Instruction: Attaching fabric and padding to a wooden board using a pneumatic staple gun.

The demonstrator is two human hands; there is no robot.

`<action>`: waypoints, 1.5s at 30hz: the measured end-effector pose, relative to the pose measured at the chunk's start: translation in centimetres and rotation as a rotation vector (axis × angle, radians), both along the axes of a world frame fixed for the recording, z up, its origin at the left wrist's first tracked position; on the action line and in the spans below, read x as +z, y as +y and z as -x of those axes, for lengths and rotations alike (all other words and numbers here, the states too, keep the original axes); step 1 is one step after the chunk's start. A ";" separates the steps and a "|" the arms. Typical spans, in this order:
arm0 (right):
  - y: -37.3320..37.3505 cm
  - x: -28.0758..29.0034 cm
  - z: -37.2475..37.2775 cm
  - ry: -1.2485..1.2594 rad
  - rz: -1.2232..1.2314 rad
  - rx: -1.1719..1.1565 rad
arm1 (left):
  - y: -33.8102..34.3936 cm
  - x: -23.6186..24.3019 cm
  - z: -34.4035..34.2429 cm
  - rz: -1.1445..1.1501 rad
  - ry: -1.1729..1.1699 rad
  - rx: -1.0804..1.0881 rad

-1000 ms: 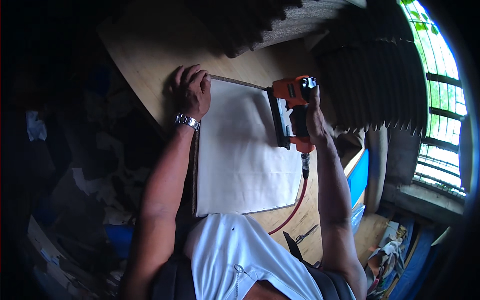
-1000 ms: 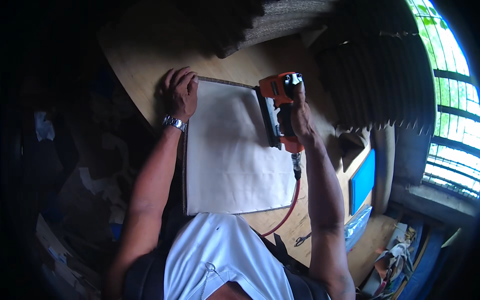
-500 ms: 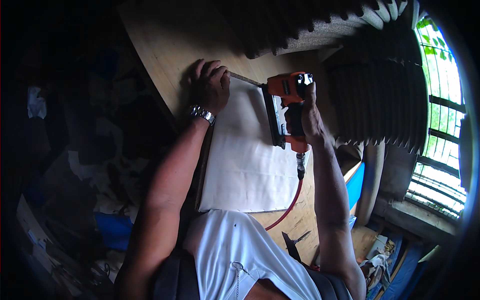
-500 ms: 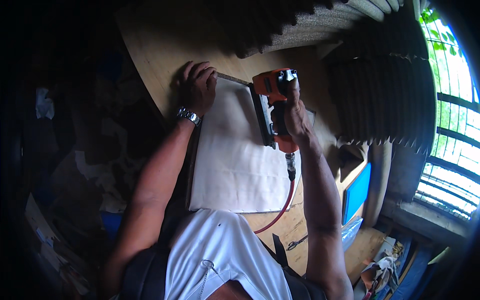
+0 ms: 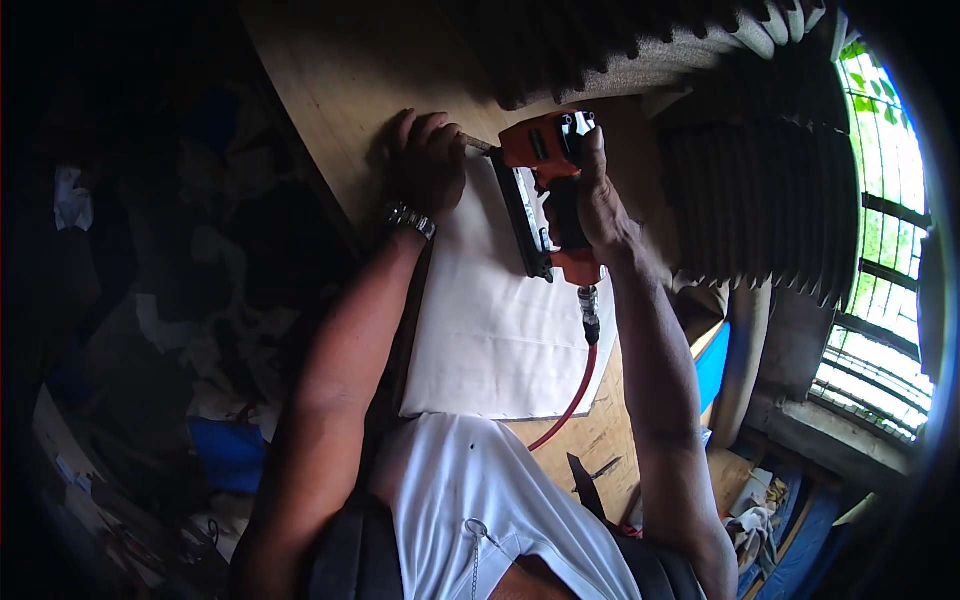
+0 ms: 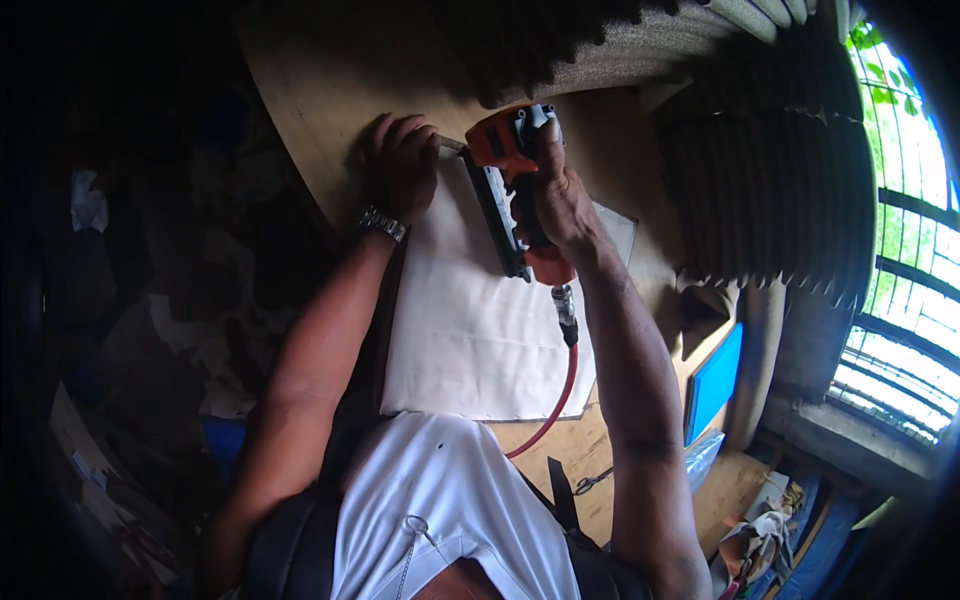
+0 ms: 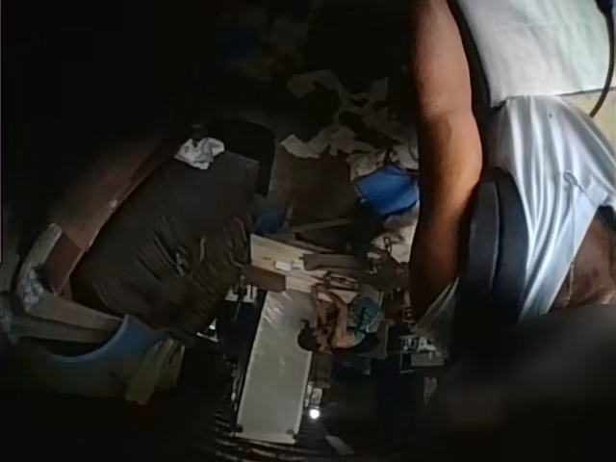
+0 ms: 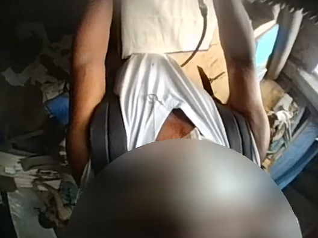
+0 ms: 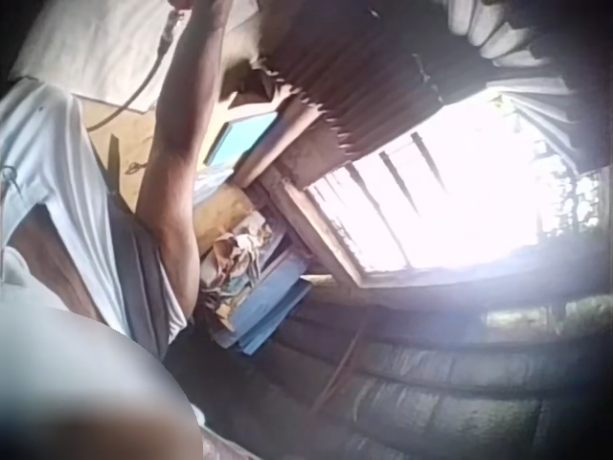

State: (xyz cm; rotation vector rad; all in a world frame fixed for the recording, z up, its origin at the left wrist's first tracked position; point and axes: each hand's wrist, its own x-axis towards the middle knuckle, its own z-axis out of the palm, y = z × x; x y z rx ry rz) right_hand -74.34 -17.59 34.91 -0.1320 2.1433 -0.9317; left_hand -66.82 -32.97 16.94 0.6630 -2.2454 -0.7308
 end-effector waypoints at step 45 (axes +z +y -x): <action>10.6 5.9 -14.5 0.147 -0.227 0.374 | -1.9 1.1 0.9 0.056 0.102 -0.665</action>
